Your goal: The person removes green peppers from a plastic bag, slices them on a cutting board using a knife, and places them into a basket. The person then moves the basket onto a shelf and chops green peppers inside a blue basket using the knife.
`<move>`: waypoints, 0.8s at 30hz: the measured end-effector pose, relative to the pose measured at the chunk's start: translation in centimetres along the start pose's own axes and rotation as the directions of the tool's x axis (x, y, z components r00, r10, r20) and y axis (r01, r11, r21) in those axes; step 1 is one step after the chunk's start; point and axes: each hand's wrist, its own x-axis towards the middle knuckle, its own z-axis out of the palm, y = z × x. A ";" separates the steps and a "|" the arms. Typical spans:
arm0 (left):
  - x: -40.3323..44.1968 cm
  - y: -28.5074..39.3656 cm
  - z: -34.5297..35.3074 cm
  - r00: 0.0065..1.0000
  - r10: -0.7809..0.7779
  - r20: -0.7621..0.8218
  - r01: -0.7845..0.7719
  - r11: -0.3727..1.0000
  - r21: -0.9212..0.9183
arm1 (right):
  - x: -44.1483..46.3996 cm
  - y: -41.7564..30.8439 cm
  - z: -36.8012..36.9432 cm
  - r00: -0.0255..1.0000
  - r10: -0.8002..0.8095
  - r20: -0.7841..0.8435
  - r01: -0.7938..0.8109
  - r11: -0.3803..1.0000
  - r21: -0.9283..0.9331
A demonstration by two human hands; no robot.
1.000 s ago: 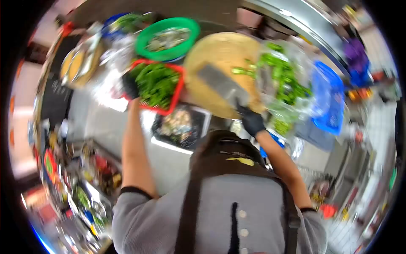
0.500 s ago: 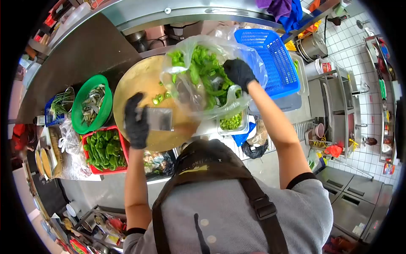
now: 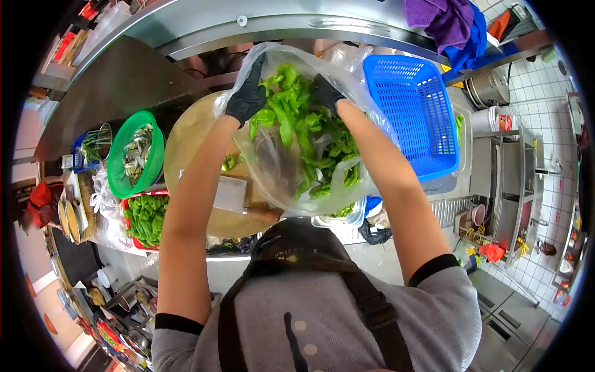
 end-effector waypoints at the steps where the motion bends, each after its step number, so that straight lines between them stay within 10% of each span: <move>1: 0.3 -0.1 0.1 0.998 0.057 -0.015 -0.057 0.998 0.024 | 0.7 0.9 2.7 0.999 -0.031 -0.042 0.028 0.998 -0.059; 4: -1.0 -1.8 1.6 0.996 -0.068 0.057 0.065 0.997 0.049 | -0.5 -3.8 0.2 0.997 0.066 -0.039 -0.068 0.996 -0.050; 10: -0.5 -1.3 0.5 0.987 -0.139 0.087 0.140 0.990 -0.005 | -0.8 -4.3 -4.2 0.957 0.173 0.234 -0.288 0.682 0.673; 17: -2.2 -1.3 0.8 0.954 -0.248 0.167 0.281 0.936 -0.212 | 0.0 -5.7 -2.5 0.965 -0.243 0.098 0.249 0.967 -0.046; 21: -3.2 0.3 -1.3 0.907 -0.363 0.212 0.420 0.797 -0.434 | 3.5 5.9 4.8 0.975 -0.182 0.129 0.086 0.840 0.536; 24: -5.6 2.2 -4.5 0.858 -0.349 0.377 0.482 0.800 -0.358 | 0.9 1.5 2.8 0.964 -0.124 0.236 -0.024 0.842 0.539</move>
